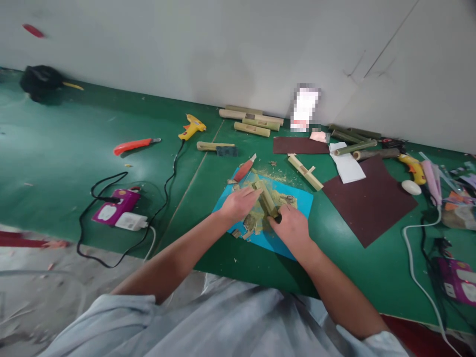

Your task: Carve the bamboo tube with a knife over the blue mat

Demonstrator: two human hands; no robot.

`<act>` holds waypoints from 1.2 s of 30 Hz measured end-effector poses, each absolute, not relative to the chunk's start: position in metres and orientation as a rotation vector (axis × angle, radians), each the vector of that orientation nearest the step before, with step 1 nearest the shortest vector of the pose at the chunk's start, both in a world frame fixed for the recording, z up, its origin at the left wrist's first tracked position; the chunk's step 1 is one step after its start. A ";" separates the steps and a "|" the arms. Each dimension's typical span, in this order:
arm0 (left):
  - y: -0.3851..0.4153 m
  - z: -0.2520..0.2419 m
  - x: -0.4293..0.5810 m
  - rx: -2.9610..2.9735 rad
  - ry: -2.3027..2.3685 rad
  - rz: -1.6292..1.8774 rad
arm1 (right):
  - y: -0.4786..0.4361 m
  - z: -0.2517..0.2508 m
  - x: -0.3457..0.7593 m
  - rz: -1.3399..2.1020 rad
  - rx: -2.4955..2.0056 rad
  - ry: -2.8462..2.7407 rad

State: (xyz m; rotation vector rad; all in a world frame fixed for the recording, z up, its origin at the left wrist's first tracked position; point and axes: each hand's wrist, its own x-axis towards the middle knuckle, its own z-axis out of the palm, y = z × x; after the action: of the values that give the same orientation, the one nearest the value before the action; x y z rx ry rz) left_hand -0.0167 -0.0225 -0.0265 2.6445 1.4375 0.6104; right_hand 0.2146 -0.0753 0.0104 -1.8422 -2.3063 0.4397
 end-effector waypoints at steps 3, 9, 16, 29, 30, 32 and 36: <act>-0.015 -0.024 -0.015 2.654 1.459 0.664 | -0.076 0.015 0.213 0.443 -1.862 -2.336; -0.025 -0.023 -0.005 2.688 1.368 0.628 | -0.077 0.018 0.209 0.501 -1.920 -2.331; 0.001 -0.023 -0.021 2.667 1.516 0.563 | -0.077 0.015 0.208 0.543 -1.964 -2.281; -0.036 0.000 0.005 2.504 1.449 0.765 | -0.078 0.015 0.213 0.464 -1.842 -2.311; -0.042 -0.001 0.008 2.500 1.465 0.752 | -0.079 0.015 0.213 0.471 -1.835 -2.305; -0.051 -0.006 0.013 2.470 1.524 0.744 | -0.079 0.016 0.214 0.475 -1.801 -2.295; -0.068 -0.012 0.019 2.479 1.478 0.746 | -0.080 0.013 0.215 0.443 -1.760 -2.300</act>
State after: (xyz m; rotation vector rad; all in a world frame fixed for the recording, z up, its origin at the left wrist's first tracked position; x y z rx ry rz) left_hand 0.0193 -0.0677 -0.0118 2.4791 1.4781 0.7455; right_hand 0.2150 -0.0803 0.0126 -1.7604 -2.3003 0.4430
